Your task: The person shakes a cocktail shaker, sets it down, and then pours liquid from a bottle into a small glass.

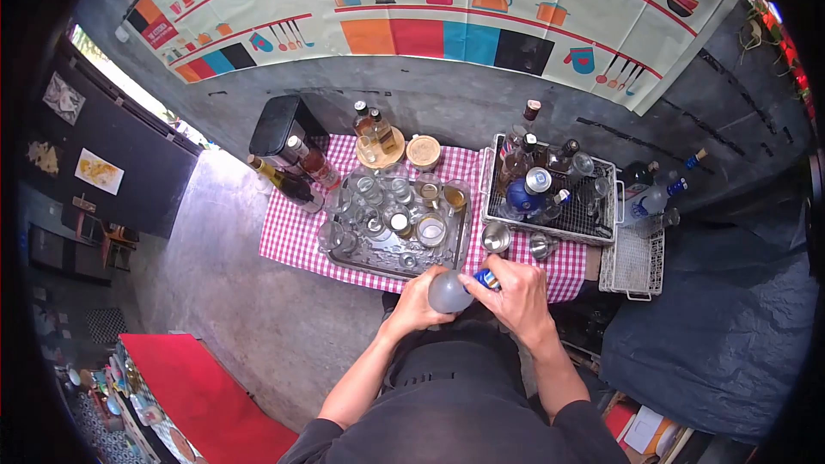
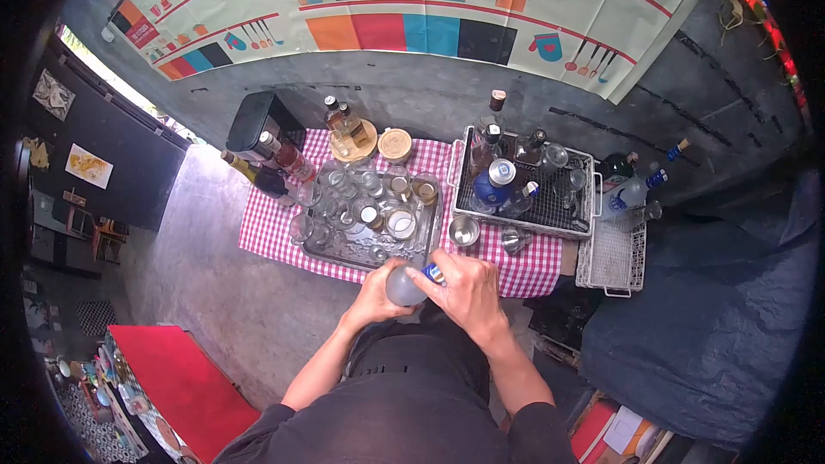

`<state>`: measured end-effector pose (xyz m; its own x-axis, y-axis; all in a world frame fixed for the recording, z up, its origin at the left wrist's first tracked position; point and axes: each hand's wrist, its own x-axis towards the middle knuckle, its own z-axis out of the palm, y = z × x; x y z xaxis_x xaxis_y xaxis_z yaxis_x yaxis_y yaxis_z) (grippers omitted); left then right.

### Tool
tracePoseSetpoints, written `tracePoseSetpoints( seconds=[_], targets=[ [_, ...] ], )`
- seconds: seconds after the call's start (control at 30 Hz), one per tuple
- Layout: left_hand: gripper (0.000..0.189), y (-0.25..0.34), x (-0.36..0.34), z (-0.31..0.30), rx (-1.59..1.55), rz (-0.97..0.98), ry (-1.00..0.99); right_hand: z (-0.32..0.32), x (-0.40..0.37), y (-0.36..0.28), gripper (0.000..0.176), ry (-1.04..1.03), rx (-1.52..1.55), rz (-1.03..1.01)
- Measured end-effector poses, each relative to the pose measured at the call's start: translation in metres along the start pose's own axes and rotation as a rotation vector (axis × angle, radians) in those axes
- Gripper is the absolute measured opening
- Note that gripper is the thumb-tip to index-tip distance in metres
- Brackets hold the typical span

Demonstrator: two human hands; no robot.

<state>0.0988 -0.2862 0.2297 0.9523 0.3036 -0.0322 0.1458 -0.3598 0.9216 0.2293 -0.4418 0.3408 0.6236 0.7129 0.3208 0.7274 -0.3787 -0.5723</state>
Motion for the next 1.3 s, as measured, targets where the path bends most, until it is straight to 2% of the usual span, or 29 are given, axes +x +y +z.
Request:
tracePoseSetpoints(
  seconds=[0.03, 0.23, 0.43, 0.6, 0.77, 0.87, 0.93, 0.97, 1.03, 1.07, 1.1, 1.17, 1.3],
  targets=[
    [0.075, -0.002, -0.001, 0.0, -0.017, 0.026, -0.037, 0.001, -0.004, 0.006, 0.037, -0.002, 0.002, -0.077],
    [0.072, 0.007, 0.003, -0.006, -0.059, 0.057, -0.208, -0.005, -0.017, 0.022, 0.038, -0.029, 0.109, -0.208],
    [0.07, 0.006, 0.011, -0.004, -0.08, 0.039, -0.287, -0.012, -0.022, 0.028, 0.033, -0.066, 0.179, -0.231],
    [0.069, 0.005, 0.016, -0.006, -0.086, 0.043, -0.303, -0.024, -0.015, 0.026, 0.027, -0.143, 0.165, -0.255],
    [0.069, 0.0, 0.021, -0.005, -0.084, 0.061, -0.267, -0.032, -0.01, 0.029, 0.029, -0.165, 0.144, -0.287],
    [0.069, 0.003, 0.02, -0.004, -0.011, 0.069, -0.217, -0.044, -0.006, 0.023, 0.037, -0.22, 0.052, -0.258],
    [0.068, 0.003, 0.02, -0.002, -0.019, 0.032, -0.213, -0.047, -0.007, 0.017, 0.042, -0.149, 0.126, 0.005],
    [0.068, 0.004, 0.019, -0.001, -0.018, 0.028, -0.209, -0.045, -0.009, 0.018, 0.042, -0.152, 0.129, 0.001],
    [0.068, 0.006, 0.018, -0.001, -0.01, 0.007, -0.215, -0.04, -0.013, 0.024, 0.045, -0.393, -0.016, 0.171],
    [0.068, 0.004, 0.018, 0.0, -0.011, 0.006, -0.211, -0.039, -0.013, 0.022, 0.037, -0.359, 0.038, 0.155],
    [0.069, 0.001, 0.017, 0.001, -0.022, 0.003, -0.214, -0.038, -0.013, 0.023, 0.037, -0.362, 0.039, 0.155],
    [0.069, -0.003, 0.017, 0.002, -0.033, 0.001, -0.219, -0.037, -0.014, 0.028, 0.03, -0.289, 0.104, -0.038],
    [0.068, -0.008, 0.017, 0.004, -0.052, -0.014, -0.229, -0.04, -0.01, 0.034, 0.029, -0.261, 0.12, -0.15]
  ],
)
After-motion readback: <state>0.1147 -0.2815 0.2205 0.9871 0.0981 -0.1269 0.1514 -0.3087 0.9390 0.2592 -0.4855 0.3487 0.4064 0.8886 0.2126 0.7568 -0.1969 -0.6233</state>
